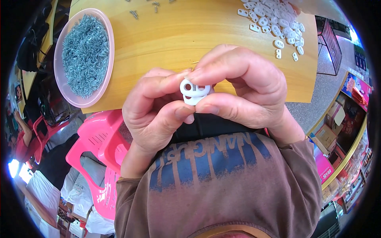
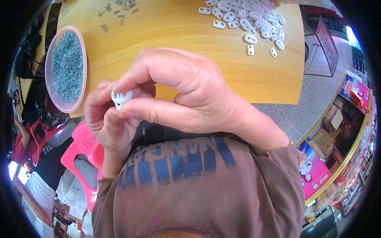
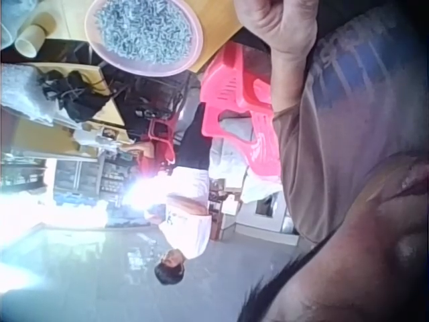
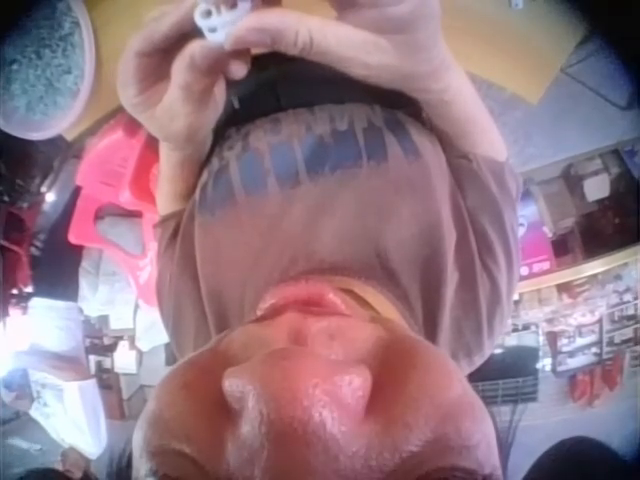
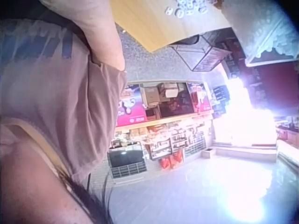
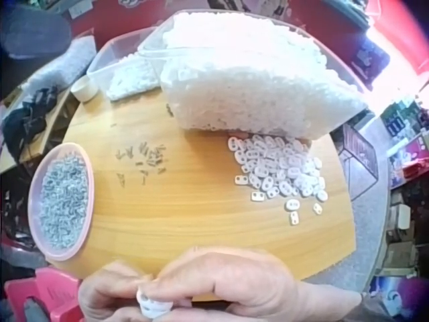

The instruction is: Assemble small white plastic components by inserting metal springs into them.

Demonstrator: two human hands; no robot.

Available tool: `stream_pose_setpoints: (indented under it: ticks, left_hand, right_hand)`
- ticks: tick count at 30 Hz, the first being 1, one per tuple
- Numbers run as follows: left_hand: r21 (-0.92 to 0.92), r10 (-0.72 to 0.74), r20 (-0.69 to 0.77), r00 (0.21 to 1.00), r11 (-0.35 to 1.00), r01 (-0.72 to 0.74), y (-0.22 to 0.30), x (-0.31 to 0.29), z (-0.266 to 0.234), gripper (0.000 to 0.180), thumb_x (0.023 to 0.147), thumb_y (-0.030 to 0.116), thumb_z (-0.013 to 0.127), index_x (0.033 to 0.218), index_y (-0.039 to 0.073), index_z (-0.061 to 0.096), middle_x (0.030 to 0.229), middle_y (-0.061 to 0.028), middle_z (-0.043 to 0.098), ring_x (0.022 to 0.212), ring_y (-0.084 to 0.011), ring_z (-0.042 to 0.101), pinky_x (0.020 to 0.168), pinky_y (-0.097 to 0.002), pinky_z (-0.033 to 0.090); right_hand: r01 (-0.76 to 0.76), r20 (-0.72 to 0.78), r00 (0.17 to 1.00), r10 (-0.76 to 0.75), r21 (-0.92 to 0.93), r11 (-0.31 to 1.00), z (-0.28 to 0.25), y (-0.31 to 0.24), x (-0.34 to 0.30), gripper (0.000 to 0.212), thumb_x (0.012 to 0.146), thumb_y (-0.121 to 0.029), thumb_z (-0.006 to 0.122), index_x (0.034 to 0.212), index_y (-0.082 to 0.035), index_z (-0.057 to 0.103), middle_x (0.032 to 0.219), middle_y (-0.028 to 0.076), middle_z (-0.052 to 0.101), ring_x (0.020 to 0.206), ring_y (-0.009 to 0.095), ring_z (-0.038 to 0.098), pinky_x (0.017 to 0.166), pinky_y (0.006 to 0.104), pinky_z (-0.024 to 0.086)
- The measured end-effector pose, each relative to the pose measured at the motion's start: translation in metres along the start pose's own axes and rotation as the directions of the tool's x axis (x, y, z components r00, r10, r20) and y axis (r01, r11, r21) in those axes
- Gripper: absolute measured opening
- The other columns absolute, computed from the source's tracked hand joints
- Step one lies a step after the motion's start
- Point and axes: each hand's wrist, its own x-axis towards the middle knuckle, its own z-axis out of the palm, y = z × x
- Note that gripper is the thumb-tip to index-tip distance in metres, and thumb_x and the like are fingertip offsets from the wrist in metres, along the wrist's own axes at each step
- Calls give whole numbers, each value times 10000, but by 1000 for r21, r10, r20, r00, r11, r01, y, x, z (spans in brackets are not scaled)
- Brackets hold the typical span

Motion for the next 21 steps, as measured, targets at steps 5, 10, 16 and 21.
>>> stream_pose_setpoints:
  ticks: [5, 10, 16, 21]
  left_hand:
    - [29, -8, -6, 1000, 1000, 8, 1, 0, 0, 293, 758, 32, 610, 1026, -38, 516, 876, -115, 527, 587, -97, 526, 499, -173, 423]
    - [77, 17, 6, 1000, 997, -17, 2, 0, -1, 281, 751, 21, 613, 1010, -46, 526, 851, -128, 536, 569, -103, 533, 491, -179, 427]
    - [49, 31, 9, 999, 998, -31, 0, 1, 0, 284, 742, 0, 614, 1009, -47, 529, 833, -127, 540, 588, -118, 545, 501, -184, 433]
    - [22, 33, 16, 999, 999, -33, 1, 0, -1, 289, 732, -15, 618, 1005, -48, 528, 840, -125, 537, 594, -122, 547, 505, -186, 436]
  right_hand:
    - [-28, -8, 1000, 28, 42, 999, 1, 0, -1, 257, 722, -27, 642, 938, 57, 531, 881, 150, 572, 793, 183, 555, 696, 264, 447]
    - [-34, -15, 999, 35, 92, 995, 4, 1, -3, 254, 736, -23, 625, 950, 61, 518, 889, 154, 566, 805, 183, 549, 705, 266, 442]
    - [-43, -16, 999, 46, 135, 990, 5, 2, -4, 264, 745, -19, 613, 970, 67, 505, 907, 157, 556, 814, 184, 542, 714, 267, 437]
    - [-24, -1, 1000, 25, 148, 989, 5, 3, -4, 277, 740, -21, 619, 977, 69, 505, 909, 156, 554, 822, 186, 541, 719, 269, 436]
